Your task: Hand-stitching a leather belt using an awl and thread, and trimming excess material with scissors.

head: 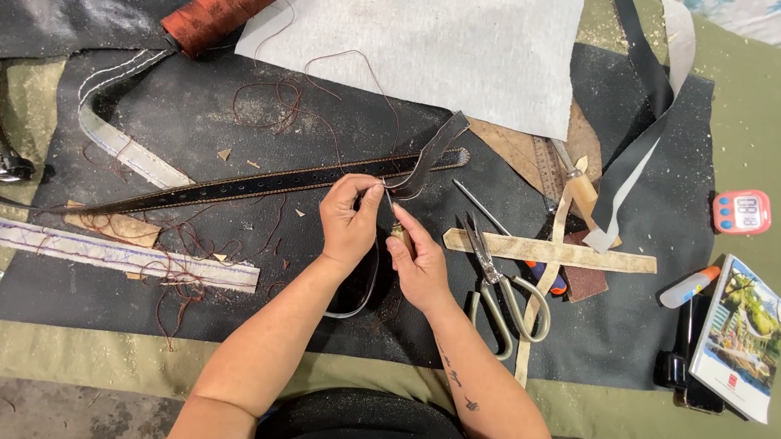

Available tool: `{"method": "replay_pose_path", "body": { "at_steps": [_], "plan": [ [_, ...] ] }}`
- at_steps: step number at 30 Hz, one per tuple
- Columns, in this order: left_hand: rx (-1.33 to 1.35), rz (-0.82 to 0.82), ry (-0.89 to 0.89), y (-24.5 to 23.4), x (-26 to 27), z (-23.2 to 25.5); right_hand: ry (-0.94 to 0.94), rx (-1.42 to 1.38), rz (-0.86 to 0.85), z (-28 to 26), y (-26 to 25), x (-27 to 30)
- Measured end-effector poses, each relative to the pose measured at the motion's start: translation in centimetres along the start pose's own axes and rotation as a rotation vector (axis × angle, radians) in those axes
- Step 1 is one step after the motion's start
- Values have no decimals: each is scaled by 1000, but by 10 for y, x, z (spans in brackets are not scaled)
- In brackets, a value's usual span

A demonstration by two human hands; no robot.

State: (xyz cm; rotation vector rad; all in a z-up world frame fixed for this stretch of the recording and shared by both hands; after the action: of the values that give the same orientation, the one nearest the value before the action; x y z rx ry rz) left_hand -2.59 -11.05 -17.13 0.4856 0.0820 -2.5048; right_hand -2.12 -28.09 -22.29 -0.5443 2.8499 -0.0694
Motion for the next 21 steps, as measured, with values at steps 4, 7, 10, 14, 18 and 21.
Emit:
{"method": "replay_pose_path", "body": {
  "at_steps": [4, 7, 10, 14, 18, 21],
  "plan": [
    [41, 15, -75, -2, 0, -12, 3, 10, -2, 4, 1, -1],
    [52, 26, -124, -3, -1, -17, 28, -1, -16, 6, 4, -1],
    [70, 60, -262, -7, -2, -25, 80, -81, -36, 7, 9, -1],
    [93, 76, -366, -8, -3, -39, 267, -271, -45, 24, 14, 6],
    [114, 80, -469, -6, 0, -54, 453, -466, -58, 29, 20, 7],
    [39, 88, -461, -9, -1, -55, 427, -268, -49, 31, 12, 4]
  ]
}}
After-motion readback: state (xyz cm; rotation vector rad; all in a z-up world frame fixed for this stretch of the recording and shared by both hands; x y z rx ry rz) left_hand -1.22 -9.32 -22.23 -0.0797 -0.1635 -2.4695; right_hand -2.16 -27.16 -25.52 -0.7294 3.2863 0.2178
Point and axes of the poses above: each hand's wrist, its own x-axis away from the middle knuckle, its own y-axis out of the palm, z = x × y, the point moved 10 cm from there along -x, towards the middle knuckle, and after that the axes turned 4 degrees about -y, right-handed, at the moved point
